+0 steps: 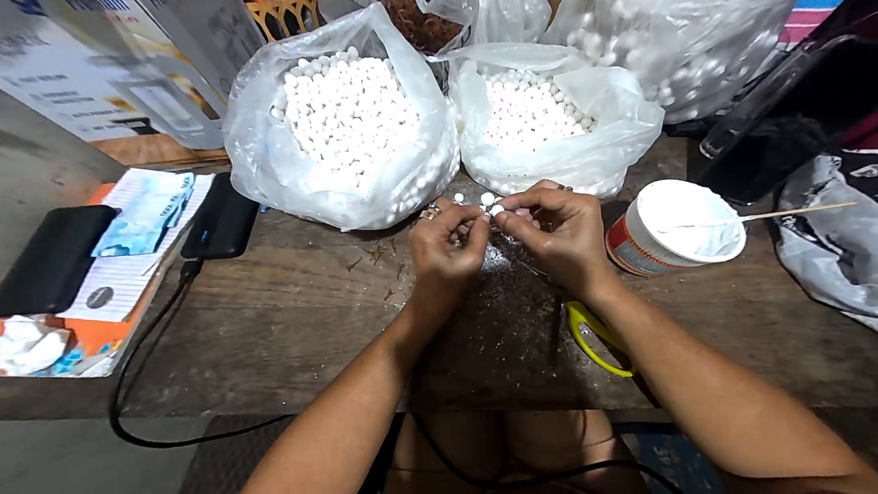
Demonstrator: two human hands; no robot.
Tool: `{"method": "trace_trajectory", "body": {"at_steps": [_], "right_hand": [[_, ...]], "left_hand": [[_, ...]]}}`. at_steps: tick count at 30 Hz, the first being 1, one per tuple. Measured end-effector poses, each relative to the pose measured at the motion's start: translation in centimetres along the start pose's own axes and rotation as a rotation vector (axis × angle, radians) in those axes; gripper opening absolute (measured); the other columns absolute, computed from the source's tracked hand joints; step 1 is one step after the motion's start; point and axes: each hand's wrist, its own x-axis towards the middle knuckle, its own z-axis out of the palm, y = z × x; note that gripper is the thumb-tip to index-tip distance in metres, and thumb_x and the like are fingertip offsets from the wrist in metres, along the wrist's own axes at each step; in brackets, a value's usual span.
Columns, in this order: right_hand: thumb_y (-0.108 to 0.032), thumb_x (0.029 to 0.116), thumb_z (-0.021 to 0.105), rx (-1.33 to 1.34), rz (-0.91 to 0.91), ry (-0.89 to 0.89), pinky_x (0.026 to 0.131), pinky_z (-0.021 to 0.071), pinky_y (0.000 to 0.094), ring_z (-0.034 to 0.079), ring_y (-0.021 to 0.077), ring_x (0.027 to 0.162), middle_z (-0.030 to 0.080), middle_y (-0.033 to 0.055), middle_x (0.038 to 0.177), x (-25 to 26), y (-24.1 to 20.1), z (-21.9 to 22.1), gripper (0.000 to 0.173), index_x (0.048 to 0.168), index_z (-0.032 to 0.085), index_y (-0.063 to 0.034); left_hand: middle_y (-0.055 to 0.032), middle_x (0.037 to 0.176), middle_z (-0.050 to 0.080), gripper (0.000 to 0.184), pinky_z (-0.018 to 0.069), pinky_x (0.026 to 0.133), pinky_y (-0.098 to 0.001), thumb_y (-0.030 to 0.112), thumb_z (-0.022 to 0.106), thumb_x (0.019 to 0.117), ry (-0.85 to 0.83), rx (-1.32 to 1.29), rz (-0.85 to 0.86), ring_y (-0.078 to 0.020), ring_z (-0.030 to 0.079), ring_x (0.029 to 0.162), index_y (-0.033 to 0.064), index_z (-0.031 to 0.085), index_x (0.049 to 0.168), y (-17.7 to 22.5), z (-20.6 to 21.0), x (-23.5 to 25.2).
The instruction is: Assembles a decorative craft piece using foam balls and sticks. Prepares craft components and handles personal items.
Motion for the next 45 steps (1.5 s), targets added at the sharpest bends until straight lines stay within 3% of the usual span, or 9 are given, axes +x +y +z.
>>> {"method": "trace_trajectory", "body": {"at_steps": [38,42,45], "right_hand": [[-0.008,0.0866,0.070,0.022,0.001,0.037,0.059,0.0427,0.0073,0.053,-0.0069,0.067,0.063,-0.0006,0.082,-0.3,0.2,0.2,0.010,0.090,0.074,0.0004],[-0.007,0.0966,0.062,0.249,0.151,0.013,0.063,0.0503,0.0124,0.057,-0.0046,0.069,0.065,-0.0047,0.090,0.2,0.1,-0.5,0.017,0.109,0.070,0.0015],[-0.006,0.0981,0.056,0.347,0.286,-0.027,0.063,0.0510,0.0165,0.057,-0.0028,0.067,0.065,-0.0071,0.084,0.3,0.4,-0.4,0.018,0.110,0.069,-0.0010]], "left_hand": [[-0.0052,0.072,0.063,0.010,0.0421,0.061,-0.0100,-0.001,0.065,0.0853,0.002,0.062,0.025,0.0022,0.053,0.066,-0.0056,0.072,0.082,0.1,0.0,-0.1],[0.0012,0.077,0.061,0.006,0.0445,0.059,-0.0086,-0.005,0.064,0.0904,-0.032,-0.174,-0.159,0.0062,0.052,0.063,-0.0053,0.070,0.089,0.4,-0.5,0.4],[0.0072,0.084,0.069,0.011,0.0525,0.068,-0.0132,-0.005,0.063,0.0944,-0.076,-0.365,-0.401,0.0050,0.062,0.072,0.0023,0.071,0.093,0.8,-1.1,1.1]]}}
